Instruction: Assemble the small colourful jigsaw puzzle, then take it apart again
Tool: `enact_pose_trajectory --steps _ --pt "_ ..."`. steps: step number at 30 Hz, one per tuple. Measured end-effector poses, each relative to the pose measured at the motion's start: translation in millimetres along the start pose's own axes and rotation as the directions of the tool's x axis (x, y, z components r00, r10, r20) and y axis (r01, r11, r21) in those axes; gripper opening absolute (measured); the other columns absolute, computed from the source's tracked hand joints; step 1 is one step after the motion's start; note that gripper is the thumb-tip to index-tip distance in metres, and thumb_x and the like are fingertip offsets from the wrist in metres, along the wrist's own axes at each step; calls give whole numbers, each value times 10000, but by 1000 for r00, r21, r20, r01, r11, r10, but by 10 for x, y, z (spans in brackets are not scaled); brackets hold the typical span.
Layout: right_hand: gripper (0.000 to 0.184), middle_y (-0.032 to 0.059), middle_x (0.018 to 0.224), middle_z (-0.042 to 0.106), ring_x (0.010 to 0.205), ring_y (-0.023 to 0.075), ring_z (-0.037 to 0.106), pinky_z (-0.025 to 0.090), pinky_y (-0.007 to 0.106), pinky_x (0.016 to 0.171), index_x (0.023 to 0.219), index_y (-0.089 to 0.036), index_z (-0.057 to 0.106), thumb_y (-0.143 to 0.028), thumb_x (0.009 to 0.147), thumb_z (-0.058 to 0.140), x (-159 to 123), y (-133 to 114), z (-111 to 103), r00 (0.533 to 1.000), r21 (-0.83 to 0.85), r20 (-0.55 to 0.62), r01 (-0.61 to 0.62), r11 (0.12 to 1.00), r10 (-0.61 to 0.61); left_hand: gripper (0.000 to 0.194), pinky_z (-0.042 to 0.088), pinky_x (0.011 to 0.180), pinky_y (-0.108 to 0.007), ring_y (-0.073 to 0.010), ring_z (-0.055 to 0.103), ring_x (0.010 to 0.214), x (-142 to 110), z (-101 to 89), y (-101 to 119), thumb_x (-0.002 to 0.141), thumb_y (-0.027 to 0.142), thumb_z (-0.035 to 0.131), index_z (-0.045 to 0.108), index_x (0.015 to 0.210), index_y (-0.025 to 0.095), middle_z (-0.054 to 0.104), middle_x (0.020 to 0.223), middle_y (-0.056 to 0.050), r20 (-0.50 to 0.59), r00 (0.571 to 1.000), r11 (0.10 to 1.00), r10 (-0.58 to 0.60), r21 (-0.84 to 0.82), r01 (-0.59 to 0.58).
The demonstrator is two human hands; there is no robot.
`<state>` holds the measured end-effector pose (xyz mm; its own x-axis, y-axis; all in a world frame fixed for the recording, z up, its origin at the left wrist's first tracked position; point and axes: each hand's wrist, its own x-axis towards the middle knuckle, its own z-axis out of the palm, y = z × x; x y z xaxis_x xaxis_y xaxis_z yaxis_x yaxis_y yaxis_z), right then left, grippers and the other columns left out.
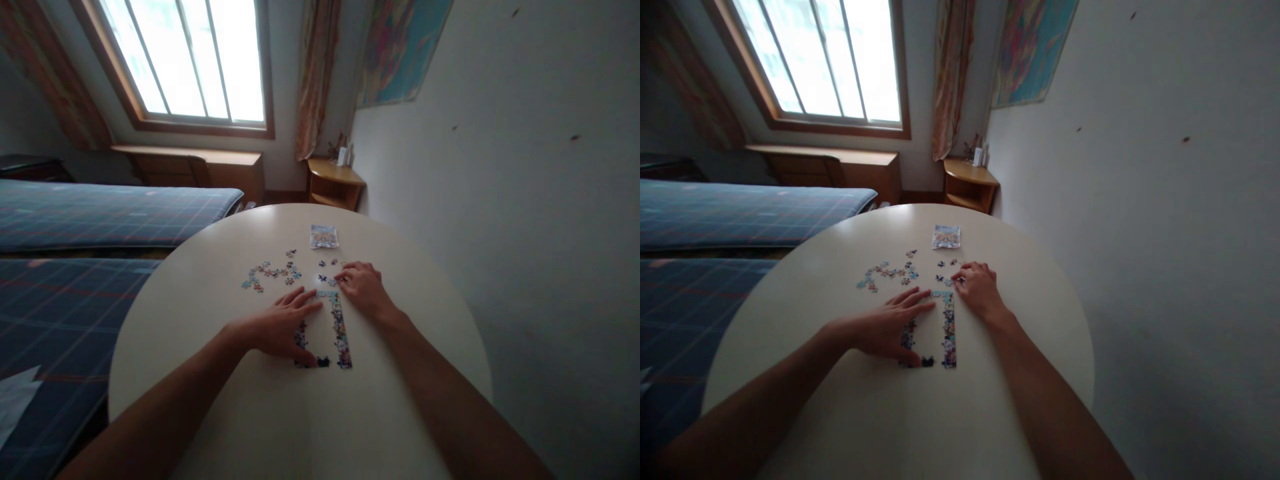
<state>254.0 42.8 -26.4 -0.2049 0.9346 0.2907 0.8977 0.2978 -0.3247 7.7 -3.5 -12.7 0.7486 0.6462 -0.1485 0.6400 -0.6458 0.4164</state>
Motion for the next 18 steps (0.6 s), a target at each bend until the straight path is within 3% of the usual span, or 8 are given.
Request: enact_pose_trajectory --steps 3,6,9,12,18 --pt "246 69 1241 629 1178 275 482 326 456 1006 1037 -274 740 -326 914 534 2 56 -25 1000 11 6 -20 1000 20 1084 173 1177 -534 -378 29 1479 -4 -10 14 667 713 687 239 1529 233 57 1628 -116 11 1000 1000 -8 4 8" --pt "342 38 1387 550 1290 260 411 280 463 1070 1223 -312 661 -361 970 437 -4 34 -9 993 41 75 90 995 -93 1092 174 1179 -528 -373 23 1481 -3 -16 25 665 729 675 242 1528 219 57 1628 -116 14 1000 1000 -13 20 13" --pt "401 -4 1477 472 1380 263 317 205 498 1121 1284 -363 616 -441 1005 338 -5 -26 33 970 35 177 163 986 -167 1105 171 1183 -517 -373 21 1481 -1 -16 28 657 746 668 241 1528 217 64 1628 -115 12 1000 1000 -8 22 8" --pt "456 -17 1488 461 1400 275 295 192 523 1127 1276 -377 621 -505 1008 274 6 -29 51 969 12 217 120 993 -120 1101 170 1183 -511 -371 17 1481 -5 -19 37 663 761 650 239 1529 219 55 1629 -112 17 1000 1000 -12 21 11" --pt "455 -18 1487 463 1383 272 322 214 517 1128 1273 -379 623 -514 1004 282 15 105 9 980 22 182 81 996 -84 1027 171 1193 -453 -324 31 1490 -9 -73 42 728 749 606 249 1526 210 81 1627 -110 1 999 999 -34 1 34"
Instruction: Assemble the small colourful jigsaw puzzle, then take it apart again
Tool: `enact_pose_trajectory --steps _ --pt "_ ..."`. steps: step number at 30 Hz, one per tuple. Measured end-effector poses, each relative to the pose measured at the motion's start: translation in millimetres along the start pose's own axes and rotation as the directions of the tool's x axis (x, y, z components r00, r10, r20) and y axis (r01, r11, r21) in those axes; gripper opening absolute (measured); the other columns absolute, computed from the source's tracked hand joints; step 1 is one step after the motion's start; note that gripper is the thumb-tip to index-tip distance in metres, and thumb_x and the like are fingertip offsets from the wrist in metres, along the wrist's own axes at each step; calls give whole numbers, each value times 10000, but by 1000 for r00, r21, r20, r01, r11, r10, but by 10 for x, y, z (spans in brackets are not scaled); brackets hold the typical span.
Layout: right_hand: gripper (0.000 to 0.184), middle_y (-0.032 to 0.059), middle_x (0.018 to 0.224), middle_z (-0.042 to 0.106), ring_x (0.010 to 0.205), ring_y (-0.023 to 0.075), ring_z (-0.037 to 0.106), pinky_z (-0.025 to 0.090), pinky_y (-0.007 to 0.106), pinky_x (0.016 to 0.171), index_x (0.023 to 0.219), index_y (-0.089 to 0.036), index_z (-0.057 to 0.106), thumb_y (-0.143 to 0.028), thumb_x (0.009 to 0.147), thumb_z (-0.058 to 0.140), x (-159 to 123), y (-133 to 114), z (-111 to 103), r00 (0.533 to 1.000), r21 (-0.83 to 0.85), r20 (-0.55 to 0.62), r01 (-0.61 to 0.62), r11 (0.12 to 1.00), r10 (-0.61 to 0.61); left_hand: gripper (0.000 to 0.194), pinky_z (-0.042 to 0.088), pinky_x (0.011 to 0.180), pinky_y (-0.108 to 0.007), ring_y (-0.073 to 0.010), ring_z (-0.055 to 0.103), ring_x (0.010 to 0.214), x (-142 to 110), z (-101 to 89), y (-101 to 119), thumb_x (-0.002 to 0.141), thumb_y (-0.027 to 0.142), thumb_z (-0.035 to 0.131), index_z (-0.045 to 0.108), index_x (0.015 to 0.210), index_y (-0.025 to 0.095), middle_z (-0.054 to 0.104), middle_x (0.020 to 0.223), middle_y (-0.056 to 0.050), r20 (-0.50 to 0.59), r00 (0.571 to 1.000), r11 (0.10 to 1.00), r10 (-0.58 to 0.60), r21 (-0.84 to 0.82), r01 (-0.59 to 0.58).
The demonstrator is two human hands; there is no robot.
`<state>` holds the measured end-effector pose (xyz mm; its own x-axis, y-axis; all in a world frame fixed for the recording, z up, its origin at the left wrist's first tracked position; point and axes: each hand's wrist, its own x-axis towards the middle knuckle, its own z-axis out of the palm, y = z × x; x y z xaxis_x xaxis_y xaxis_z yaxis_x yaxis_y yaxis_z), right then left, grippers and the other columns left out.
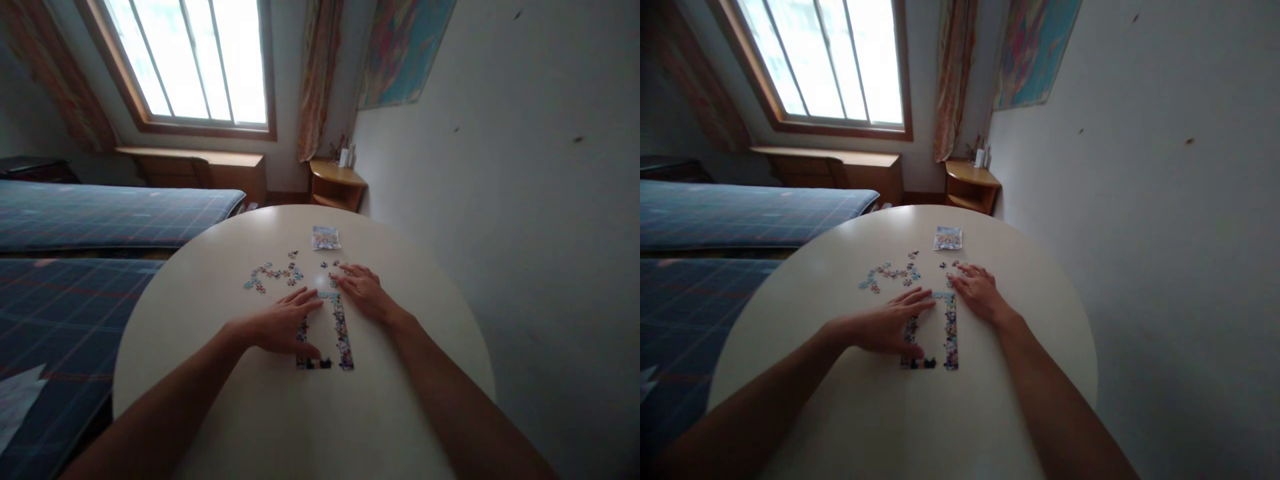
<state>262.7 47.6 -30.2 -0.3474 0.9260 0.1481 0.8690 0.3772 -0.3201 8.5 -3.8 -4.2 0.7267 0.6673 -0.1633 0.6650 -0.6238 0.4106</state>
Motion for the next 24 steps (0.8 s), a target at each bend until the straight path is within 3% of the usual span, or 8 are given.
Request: enact_pose_trajectory --steps 6,12,16,18,21,23,24 --pt "424 9 1448 503 1361 267 354 249 503 1113 1168 -367 698 -504 993 337 0 -1 -24 998 24 -4 67 997 -67 744 146 1202 -402 -257 105 1490 57 -37 -126 954 636 318 310 1498 129 186 1604 -140 -138 983 992 -117 20 121" --pt "395 12 1398 549 1321 268 404 266 509 1095 1116 -356 724 -479 991 370 -14 49 -70 998 23 -59 8 1000 -7 821 145 1187 -476 -313 16 1480 59 41 -285 939 697 197 227 1529 126 45 1608 -166 -117 960 966 -254 21 258" --pt "408 41 1355 590 1283 248 461 311 463 1088 1214 -279 675 -438 993 370 0 139 -48 989 38 -133 -57 998 61 832 143 1184 -485 -325 23 1476 27 21 -354 934 698 202 191 1542 130 56 1608 -152 -147 931 936 -334 67 346" --pt "436 71 1358 589 1279 243 475 325 434 1096 1280 -215 626 -416 989 371 18 207 -17 977 44 -176 -117 992 123 815 156 1177 -499 -338 25 1477 -2 -28 -423 943 669 217 206 1537 111 77 1609 -161 -203 878 885 -433 88 457" --pt "467 120 1377 569 1290 241 479 326 390 1118 1325 -120 574 -362 980 373 44 319 37 947 55 -232 -216 975 223 800 211 1149 -528 -390 85 1468 -57 -122 -586 944 611 286 229 1523 63 97 1603 -204 -288 709 723 -644 74 687" --pt "462 147 1376 566 1294 240 481 325 376 1125 1323 -82 566 -310 970 374 57 383 66 934 59 -244 -254 965 261 758 251 1132 -524 -402 157 1455 -96 -181 -709 943 527 347 243 1513 37 154 1589 -226 -312 621 634 -719 74 770" --pt "452 155 1368 570 1290 237 488 330 371 1123 1316 -75 568 -280 960 379 62 408 78 931 61 -245 -264 963 271 714 281 1124 -497 -389 211 1445 -117 -209 -765 939 464 378 282 1497 29 215 1572 -234 -314 609 620 -728 77 781"
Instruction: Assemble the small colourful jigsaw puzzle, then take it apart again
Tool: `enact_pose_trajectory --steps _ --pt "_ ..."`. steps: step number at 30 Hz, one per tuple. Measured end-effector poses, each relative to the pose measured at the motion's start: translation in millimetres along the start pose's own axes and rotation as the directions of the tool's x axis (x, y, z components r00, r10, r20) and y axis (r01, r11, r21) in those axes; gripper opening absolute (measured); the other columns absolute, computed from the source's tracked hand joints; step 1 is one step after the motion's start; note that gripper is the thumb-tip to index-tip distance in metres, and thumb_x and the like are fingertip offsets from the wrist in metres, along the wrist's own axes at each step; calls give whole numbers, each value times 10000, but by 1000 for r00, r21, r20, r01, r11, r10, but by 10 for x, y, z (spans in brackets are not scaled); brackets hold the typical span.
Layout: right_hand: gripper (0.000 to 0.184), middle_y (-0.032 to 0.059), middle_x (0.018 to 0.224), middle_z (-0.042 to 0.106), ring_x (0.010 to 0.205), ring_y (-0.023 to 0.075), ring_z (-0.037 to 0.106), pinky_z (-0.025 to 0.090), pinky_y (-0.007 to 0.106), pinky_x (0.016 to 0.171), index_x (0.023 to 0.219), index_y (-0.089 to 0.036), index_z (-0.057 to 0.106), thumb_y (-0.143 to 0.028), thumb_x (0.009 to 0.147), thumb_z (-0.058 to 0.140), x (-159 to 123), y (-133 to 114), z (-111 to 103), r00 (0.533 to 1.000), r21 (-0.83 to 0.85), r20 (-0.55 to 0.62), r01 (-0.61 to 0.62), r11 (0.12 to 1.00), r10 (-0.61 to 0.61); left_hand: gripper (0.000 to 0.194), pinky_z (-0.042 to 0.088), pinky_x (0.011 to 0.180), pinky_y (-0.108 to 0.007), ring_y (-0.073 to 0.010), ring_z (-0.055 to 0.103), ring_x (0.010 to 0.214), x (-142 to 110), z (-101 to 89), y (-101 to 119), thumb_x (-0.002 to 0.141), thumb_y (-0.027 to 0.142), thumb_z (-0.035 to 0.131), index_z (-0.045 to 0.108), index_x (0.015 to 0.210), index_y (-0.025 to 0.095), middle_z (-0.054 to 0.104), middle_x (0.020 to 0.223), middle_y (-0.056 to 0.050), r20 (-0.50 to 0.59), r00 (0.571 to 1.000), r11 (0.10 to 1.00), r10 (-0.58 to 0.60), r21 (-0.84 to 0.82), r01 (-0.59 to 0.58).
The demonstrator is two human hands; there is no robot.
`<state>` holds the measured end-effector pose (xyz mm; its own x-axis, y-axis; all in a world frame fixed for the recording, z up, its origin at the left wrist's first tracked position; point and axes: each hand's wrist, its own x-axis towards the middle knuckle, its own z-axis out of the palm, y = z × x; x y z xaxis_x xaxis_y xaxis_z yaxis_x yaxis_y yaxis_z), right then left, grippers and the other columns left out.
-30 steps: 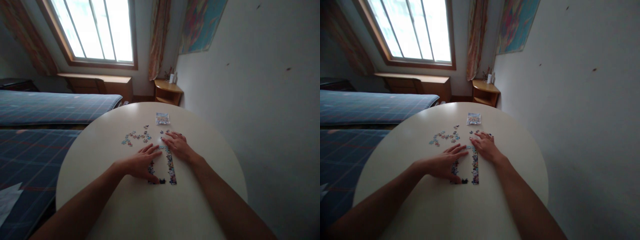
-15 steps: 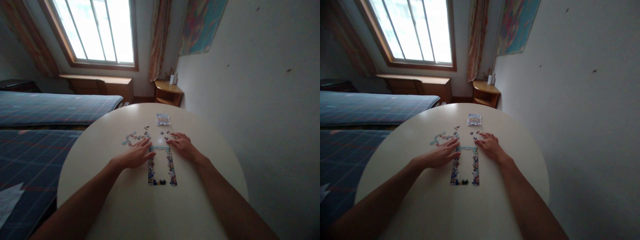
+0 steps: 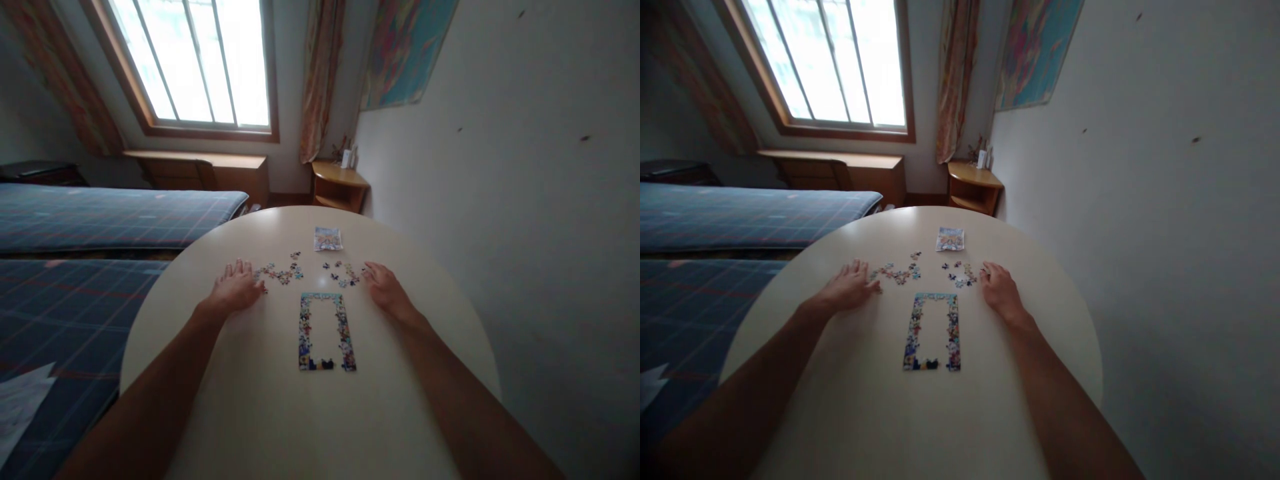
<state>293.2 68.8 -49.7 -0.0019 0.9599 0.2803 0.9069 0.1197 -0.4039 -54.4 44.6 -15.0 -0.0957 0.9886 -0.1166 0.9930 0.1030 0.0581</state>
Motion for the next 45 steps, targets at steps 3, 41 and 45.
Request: enact_pose_trajectory --steps 3,41,45 --pt "433 139 1342 595 1257 221 521 359 349 1102 1297 -103 587 -186 912 407 11 44 26 1000 -5 -3 -18 1000 18 568 375 1073 -405 -329 394 1374 72 -44 -122 911 327 423 441 1415 66 416 1488 -209 -14 1000 1000 0 1 0" --pt "234 79 901 751 772 164 680 507 258 729 1011 -165 737 -192 833 588 -26 116 -196 994 112 20 -113 987 111 371 495 902 -306 -227 674 1023 26 -52 55 809 113 536 662 1146 206 732 1086 -65 -192 968 958 164 -201 -203" --pt "237 75 897 750 764 160 676 503 255 712 1013 -170 733 -185 838 574 -27 117 -198 993 133 20 -116 984 115 376 500 888 -277 -203 679 1018 27 -58 93 810 104 540 655 1155 201 732 1091 -57 -187 963 943 193 -237 -235"
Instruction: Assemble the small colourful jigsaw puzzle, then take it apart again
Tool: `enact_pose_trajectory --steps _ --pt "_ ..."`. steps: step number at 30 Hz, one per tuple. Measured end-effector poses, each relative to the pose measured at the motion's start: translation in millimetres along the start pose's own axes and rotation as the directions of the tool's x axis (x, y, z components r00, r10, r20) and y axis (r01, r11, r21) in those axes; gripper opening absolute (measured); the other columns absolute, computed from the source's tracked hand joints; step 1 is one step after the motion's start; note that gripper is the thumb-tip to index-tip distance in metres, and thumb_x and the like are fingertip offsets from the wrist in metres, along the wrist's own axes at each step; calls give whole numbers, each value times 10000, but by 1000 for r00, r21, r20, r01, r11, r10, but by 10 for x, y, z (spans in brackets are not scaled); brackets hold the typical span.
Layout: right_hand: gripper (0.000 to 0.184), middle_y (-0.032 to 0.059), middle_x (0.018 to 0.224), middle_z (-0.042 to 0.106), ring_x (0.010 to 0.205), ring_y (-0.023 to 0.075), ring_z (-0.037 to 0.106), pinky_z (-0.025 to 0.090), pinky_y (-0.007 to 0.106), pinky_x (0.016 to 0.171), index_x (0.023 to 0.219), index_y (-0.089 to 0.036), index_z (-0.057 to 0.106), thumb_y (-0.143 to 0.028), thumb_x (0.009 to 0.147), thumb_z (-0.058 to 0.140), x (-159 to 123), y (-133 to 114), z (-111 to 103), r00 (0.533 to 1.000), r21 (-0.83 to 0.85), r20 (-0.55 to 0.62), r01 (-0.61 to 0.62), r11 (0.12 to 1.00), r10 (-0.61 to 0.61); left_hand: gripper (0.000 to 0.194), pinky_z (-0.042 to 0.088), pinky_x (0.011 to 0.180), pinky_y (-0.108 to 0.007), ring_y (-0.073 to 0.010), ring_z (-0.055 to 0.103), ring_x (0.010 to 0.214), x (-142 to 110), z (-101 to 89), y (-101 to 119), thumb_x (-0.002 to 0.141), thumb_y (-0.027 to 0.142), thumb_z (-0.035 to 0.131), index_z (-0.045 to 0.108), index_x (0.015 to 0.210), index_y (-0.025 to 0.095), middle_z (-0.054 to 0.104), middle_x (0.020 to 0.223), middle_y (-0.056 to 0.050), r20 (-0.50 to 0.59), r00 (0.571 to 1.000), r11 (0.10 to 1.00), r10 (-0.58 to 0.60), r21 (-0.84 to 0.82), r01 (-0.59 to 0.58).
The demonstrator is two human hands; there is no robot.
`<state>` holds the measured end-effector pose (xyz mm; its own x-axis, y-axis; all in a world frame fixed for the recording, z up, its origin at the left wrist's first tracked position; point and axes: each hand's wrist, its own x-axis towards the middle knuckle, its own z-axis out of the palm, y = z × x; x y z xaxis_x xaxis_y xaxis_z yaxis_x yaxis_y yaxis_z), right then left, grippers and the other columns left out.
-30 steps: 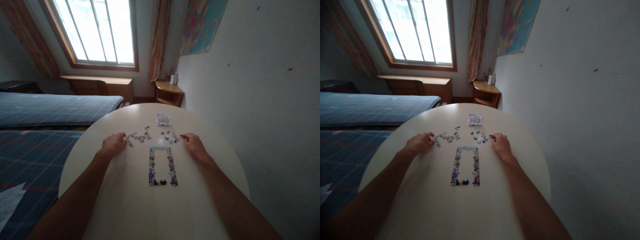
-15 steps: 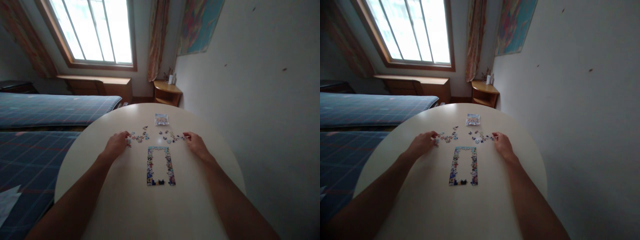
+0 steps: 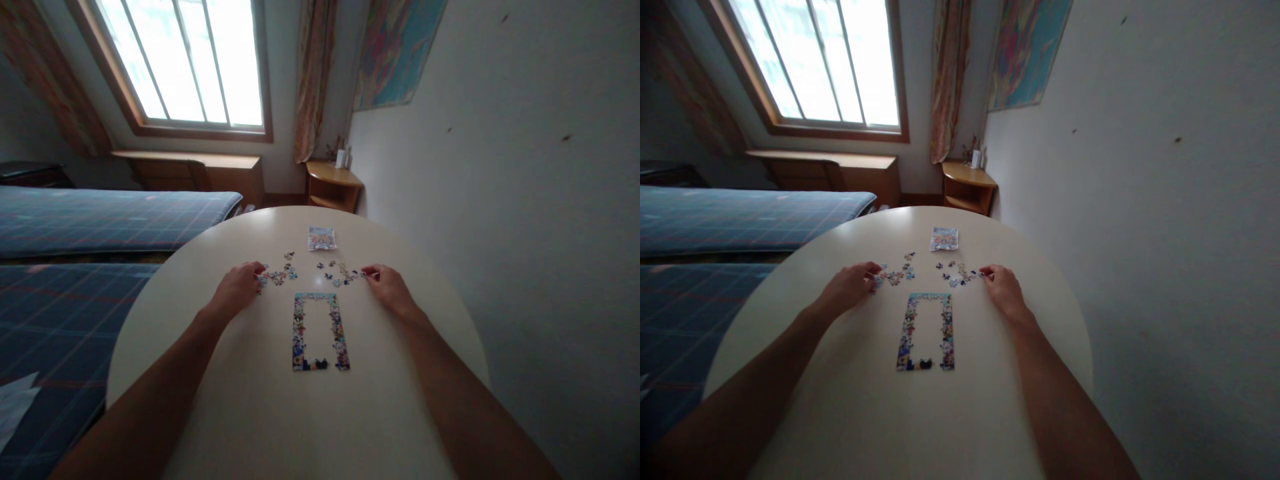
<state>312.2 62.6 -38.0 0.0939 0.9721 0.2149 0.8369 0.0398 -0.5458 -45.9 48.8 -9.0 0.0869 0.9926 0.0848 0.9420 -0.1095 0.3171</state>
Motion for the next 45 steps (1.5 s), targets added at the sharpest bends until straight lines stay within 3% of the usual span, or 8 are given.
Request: enact_pose_trajectory --steps 6,10,17,22,36,45 --pt "244 69 908 754 755 159 676 502 255 699 1010 -179 732 -159 828 570 11 -9 5 1000 15 4 -3 1000 3 356 497 888 -246 -174 672 1036 -2 4 -6 839 128 539 641 1165 229 722 1129 -33 3 1000 999 19 -34 -19" --pt "249 69 923 753 780 161 676 503 263 736 998 -177 733 -135 822 561 10 -28 -6 1000 10 6 2 1000 -2 311 505 857 -312 -223 673 1002 -26 -56 -36 850 237 569 641 1152 255 703 1165 -37 -17 999 996 -49 78 51" --pt "251 88 969 750 804 171 680 502 267 741 1014 -164 730 -140 834 557 -17 -78 -27 1000 11 15 1 1000 -1 356 499 786 -323 -248 681 948 -80 -141 -31 836 456 575 652 1117 250 742 1038 -48 102 979 976 -177 144 162" --pt "240 81 903 753 767 169 680 504 268 729 1005 -172 733 -164 837 562 -22 -90 -17 1000 10 14 2 1000 -2 350 487 769 -283 -217 686 937 -69 -96 -49 803 374 620 646 1136 267 748 1025 -23 131 981 984 -145 120 129" --pt "253 77 890 752 776 177 682 501 272 752 1004 -182 739 -164 824 562 -27 -94 1 1000 -5 3 3 1000 -3 288 498 770 -281 -197 686 933 -48 -104 -36 823 209 547 656 1080 281 748 1021 29 9 994 993 -106 57 105" --pt "248 79 886 750 771 174 678 493 267 754 1005 -171 741 -159 830 567 -33 -123 -11 1000 -8 10 -9 1000 10 256 508 781 -332 -245 682 937 -58 -86 2 886 334 516 665 1085 272 734 1061 -12 -32 992 987 -121 107 123"
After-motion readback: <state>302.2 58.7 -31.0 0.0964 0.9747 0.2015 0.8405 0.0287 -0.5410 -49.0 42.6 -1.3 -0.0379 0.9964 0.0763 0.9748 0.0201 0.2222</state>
